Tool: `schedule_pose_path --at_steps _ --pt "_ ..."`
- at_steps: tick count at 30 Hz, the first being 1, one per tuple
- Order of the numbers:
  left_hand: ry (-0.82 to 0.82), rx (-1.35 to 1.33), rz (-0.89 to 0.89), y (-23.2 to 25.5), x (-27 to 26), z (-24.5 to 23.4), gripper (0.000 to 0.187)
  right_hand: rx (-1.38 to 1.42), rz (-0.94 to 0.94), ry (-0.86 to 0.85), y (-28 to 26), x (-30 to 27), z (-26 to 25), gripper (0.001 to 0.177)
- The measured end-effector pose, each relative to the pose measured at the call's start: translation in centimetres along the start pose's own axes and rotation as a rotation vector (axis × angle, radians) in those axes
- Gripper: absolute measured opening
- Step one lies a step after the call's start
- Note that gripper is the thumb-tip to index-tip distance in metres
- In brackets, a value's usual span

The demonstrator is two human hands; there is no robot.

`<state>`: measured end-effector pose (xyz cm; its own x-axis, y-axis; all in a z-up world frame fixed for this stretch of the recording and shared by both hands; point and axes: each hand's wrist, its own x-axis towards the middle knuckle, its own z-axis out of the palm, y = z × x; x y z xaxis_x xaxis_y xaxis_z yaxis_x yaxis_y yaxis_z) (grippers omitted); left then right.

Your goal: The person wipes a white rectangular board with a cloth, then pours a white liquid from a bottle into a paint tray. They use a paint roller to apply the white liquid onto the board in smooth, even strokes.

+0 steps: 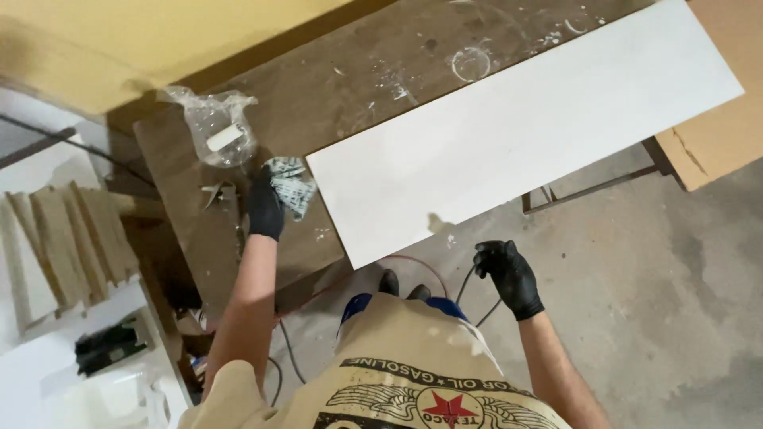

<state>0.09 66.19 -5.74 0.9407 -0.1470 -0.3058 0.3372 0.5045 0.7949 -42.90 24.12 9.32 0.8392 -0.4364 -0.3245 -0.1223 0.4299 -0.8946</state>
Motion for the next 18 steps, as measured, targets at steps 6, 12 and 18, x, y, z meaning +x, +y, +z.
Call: schedule_pose_path --at_steps 6,12,18 --pt "0.127 -0.145 -0.368 5.4 -13.5 13.4 0.034 0.102 0.065 -0.283 1.8 0.9 5.2 0.057" --pt "-0.295 1.29 0.311 5.8 -9.7 -3.2 0.051 -0.005 0.093 -0.376 2.6 -0.1 13.6 0.035" --pt "0.116 1.768 0.779 11.7 6.2 -22.1 0.031 -0.365 0.255 -0.479 13.7 6.1 25.1 0.03"
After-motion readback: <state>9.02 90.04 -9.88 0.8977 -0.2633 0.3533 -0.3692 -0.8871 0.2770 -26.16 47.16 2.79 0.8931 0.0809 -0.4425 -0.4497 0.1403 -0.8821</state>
